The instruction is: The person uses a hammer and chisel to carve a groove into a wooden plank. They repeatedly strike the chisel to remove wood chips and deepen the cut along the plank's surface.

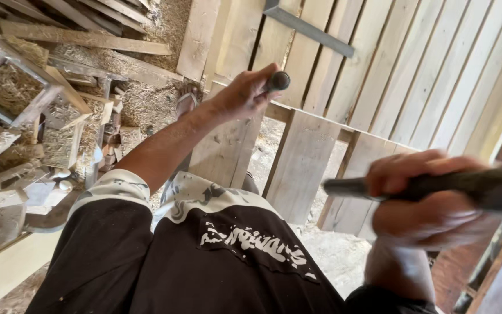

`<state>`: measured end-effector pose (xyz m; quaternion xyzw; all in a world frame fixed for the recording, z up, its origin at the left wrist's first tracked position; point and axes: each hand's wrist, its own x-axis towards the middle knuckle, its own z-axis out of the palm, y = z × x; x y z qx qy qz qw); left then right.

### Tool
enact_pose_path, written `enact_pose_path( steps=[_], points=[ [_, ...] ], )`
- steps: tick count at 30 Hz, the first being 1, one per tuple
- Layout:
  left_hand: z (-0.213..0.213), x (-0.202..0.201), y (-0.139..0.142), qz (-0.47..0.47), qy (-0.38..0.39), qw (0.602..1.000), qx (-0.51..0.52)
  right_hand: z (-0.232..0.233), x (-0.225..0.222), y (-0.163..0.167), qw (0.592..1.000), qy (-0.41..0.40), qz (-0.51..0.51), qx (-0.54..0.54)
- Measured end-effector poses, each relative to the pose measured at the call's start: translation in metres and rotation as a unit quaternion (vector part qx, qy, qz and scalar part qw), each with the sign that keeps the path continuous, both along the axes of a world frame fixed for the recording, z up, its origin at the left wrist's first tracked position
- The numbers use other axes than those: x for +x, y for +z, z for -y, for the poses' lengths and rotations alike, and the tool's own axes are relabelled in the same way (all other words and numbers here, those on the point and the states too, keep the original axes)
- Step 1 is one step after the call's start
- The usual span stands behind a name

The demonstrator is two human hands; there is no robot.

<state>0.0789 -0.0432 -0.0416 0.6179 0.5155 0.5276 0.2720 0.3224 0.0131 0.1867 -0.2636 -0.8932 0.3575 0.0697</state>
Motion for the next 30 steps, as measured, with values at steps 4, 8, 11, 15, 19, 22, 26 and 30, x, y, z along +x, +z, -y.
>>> enact_pose_path(
  steps=[4,8,11,15,19,22,26,30],
  points=[
    [0.000,0.004,0.002,-0.010,-0.004,1.000,0.001,0.001,-0.010,-0.018,0.989,0.003,0.148,0.013],
    [-0.003,-0.003,0.001,-0.034,-0.008,0.999,0.002,-0.005,0.026,-0.020,0.992,-0.058,-0.096,-0.061],
    [0.000,-0.012,0.011,-0.032,-0.043,0.998,-0.033,0.005,0.058,-0.017,0.953,-0.129,-0.253,-0.102],
    [0.014,-0.033,0.034,-0.031,-0.075,0.994,-0.066,0.023,0.069,-0.021,0.919,-0.220,-0.295,-0.138],
    [0.028,-0.049,0.055,0.043,-0.019,0.998,-0.036,0.036,0.075,-0.028,0.905,-0.270,-0.288,-0.159],
    [0.028,-0.044,0.060,0.056,-0.038,0.995,-0.068,0.040,0.083,-0.034,0.894,-0.299,-0.289,-0.169],
    [0.013,-0.030,0.052,0.018,-0.061,0.997,-0.039,0.043,0.087,-0.040,0.889,-0.305,-0.283,-0.190],
    [0.001,-0.024,0.041,-0.023,-0.067,0.996,-0.052,0.049,0.080,-0.038,0.889,-0.324,-0.258,-0.195]
  ],
)
